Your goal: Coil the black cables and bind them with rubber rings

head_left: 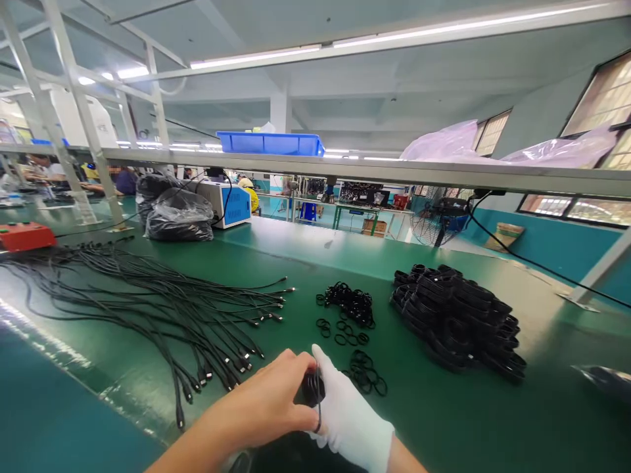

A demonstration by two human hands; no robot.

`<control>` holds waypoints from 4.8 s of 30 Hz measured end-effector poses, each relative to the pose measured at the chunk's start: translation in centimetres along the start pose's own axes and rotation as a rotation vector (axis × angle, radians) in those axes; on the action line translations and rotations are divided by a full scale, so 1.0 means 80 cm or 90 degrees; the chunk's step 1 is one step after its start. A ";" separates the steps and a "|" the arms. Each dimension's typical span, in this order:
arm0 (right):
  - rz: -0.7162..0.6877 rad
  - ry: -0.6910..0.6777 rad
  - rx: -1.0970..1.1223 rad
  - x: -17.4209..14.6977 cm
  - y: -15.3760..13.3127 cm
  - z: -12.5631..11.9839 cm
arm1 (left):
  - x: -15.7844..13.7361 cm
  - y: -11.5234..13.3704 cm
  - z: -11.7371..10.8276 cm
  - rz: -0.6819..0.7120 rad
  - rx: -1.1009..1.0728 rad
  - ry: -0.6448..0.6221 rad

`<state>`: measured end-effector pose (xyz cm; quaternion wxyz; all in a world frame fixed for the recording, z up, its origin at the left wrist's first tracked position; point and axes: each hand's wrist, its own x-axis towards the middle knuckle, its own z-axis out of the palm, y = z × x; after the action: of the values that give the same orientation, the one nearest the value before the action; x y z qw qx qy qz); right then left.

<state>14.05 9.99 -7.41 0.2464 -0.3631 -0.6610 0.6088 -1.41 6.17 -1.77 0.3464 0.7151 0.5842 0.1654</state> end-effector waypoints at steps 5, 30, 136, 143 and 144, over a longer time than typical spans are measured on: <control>-0.102 0.051 -0.037 -0.001 -0.013 0.007 | 0.020 -0.008 -0.017 -0.028 0.035 -0.089; -0.083 -0.287 0.402 -0.006 -0.018 -0.017 | -0.011 -0.002 0.005 -0.050 -0.244 -0.009; 0.031 -0.185 0.440 0.003 -0.012 0.002 | -0.005 -0.022 0.030 0.021 -0.166 0.282; 0.025 -0.149 0.470 0.001 -0.015 0.001 | -0.015 -0.038 0.052 0.153 0.018 0.490; 0.024 -0.155 0.482 0.001 -0.014 0.000 | -0.017 -0.039 0.053 0.165 0.031 0.496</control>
<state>13.78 10.06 -6.34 0.2714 -0.1834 -0.4075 0.8524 -1.27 3.84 -6.69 0.0586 0.6750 0.5804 0.4518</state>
